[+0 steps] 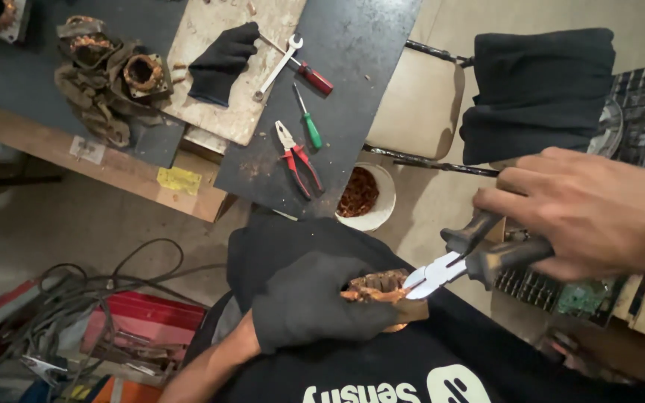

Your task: Dismantling motor stators to extract copper wire using pliers and prying tools

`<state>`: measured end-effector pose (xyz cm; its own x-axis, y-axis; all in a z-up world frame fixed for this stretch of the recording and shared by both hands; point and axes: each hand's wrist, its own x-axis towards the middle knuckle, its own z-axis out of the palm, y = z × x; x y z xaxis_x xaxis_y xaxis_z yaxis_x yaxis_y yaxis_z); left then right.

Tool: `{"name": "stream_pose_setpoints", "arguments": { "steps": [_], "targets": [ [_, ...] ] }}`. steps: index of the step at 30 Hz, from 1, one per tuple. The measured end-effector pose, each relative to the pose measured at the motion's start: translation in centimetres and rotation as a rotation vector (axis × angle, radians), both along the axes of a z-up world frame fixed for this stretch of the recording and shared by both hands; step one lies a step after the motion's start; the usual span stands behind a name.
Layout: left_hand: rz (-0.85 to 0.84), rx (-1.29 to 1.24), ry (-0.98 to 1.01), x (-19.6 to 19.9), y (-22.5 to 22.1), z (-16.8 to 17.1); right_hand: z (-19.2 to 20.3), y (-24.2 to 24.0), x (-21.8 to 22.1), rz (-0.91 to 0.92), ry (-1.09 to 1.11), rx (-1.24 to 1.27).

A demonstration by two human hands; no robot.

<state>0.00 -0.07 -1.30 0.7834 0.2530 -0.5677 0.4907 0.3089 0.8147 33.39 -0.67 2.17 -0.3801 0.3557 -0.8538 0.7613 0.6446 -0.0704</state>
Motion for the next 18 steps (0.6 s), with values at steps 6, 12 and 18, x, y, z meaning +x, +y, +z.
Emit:
{"name": "stream_pose_setpoints", "arguments": {
  "steps": [6, 12, 18],
  "targets": [
    [0.06, 0.003, 0.169, 0.6, -1.2, -0.2, -0.6, 1.6, -0.2, 0.088, -0.261, -0.025],
    [0.143, -0.055, 0.024, 0.0, -1.7, -0.7, -0.7, 2.0, 1.4, 0.02, 0.167, 0.105],
    [0.155, -0.044, 0.12, -0.5, -1.0, 1.3, 0.0, 3.1, 1.2, 0.224, 0.444, 0.103]
  ]
}}
